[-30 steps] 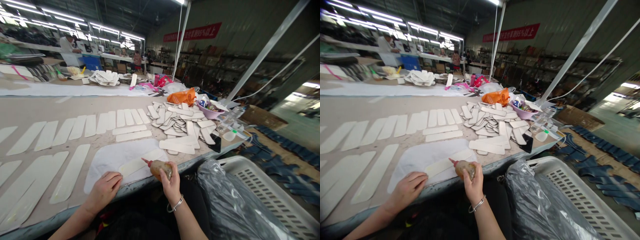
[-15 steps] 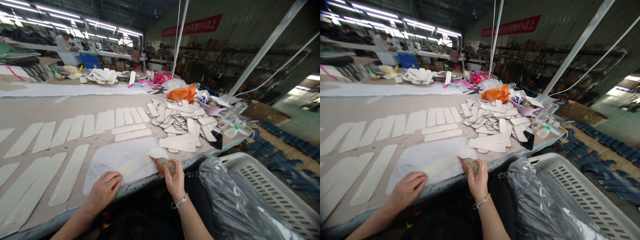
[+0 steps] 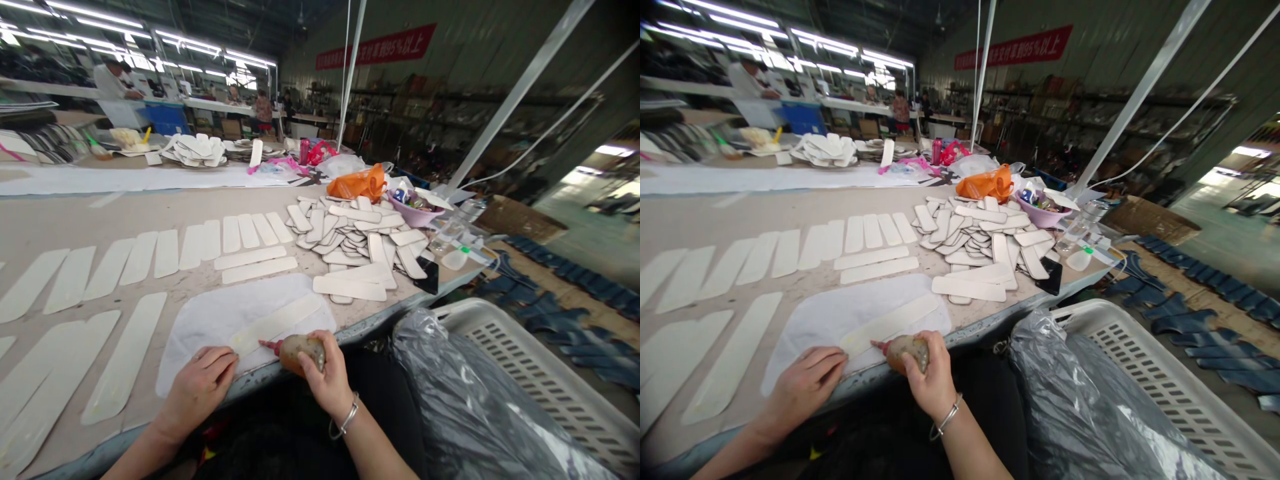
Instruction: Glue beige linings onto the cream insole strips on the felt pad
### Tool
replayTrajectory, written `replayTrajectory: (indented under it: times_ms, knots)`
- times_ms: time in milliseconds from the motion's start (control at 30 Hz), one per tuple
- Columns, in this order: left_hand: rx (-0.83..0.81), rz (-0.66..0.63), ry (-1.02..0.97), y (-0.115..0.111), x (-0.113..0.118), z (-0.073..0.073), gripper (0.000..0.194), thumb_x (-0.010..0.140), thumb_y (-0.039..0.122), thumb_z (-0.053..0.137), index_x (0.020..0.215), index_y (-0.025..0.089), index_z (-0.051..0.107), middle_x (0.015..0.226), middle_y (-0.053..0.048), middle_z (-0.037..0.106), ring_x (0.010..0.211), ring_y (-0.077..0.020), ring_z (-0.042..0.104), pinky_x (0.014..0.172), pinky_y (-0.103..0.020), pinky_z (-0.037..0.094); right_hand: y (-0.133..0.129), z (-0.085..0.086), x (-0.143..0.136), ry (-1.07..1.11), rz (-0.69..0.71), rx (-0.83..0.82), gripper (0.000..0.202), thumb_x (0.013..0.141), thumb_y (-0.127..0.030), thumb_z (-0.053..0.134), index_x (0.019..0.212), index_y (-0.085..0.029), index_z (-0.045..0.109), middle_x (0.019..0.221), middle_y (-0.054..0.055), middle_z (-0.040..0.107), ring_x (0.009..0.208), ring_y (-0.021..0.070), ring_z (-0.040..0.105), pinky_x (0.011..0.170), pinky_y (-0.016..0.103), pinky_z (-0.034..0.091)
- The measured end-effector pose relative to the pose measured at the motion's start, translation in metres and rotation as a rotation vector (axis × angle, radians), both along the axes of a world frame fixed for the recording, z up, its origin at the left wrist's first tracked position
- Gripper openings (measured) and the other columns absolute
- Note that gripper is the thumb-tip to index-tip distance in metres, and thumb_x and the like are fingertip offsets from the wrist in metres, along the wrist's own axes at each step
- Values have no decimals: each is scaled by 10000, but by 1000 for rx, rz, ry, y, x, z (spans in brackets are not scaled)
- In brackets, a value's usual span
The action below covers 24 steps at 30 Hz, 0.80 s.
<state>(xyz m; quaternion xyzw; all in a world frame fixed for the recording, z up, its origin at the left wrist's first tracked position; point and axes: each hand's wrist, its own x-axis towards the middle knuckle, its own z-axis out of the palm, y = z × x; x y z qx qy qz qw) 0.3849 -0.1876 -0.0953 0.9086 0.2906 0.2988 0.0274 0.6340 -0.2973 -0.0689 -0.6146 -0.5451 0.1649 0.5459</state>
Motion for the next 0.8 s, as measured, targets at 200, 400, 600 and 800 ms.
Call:
replayTrajectory:
  times_ms: [200, 400, 600, 800]
  knots:
    - [-19, -3, -32, 0, 2, 5, 97, 822, 158, 561, 867, 182, 643, 885, -46, 645, 832, -152, 589, 800, -304, 477, 1, 0, 38, -90, -305, 7, 236, 822, -305, 557, 1030, -209, 502, 959, 61, 563, 902, 216, 548, 817, 381, 461]
    - [-23, -31, -54, 4, 0, 1, 94, 816, 183, 571, 862, 192, 651, 885, -46, 646, 823, -157, 595, 790, -300, 485, 13, -3, 53, -79, -441, 53, 283, 826, -339, 553, 1058, -190, 492, 993, 74, 556, 932, 221, 544, 834, 392, 456]
    - [-33, -20, -43, 5, -1, -1, 99, 822, 192, 563, 862, 195, 653, 880, -45, 650, 814, -155, 599, 778, -301, 493, 23, -6, 53, -121, -486, 49, 285, 833, -347, 548, 1055, -177, 495, 980, 89, 549, 930, 237, 537, 831, 415, 450]
    - [-20, -29, -49, 3, 2, 4, 93, 823, 175, 558, 851, 185, 646, 863, -46, 648, 805, -153, 591, 771, -301, 490, 7, -6, 58, -138, -514, 37, 283, 829, -348, 561, 1049, -185, 491, 990, 85, 547, 922, 233, 537, 826, 407, 448]
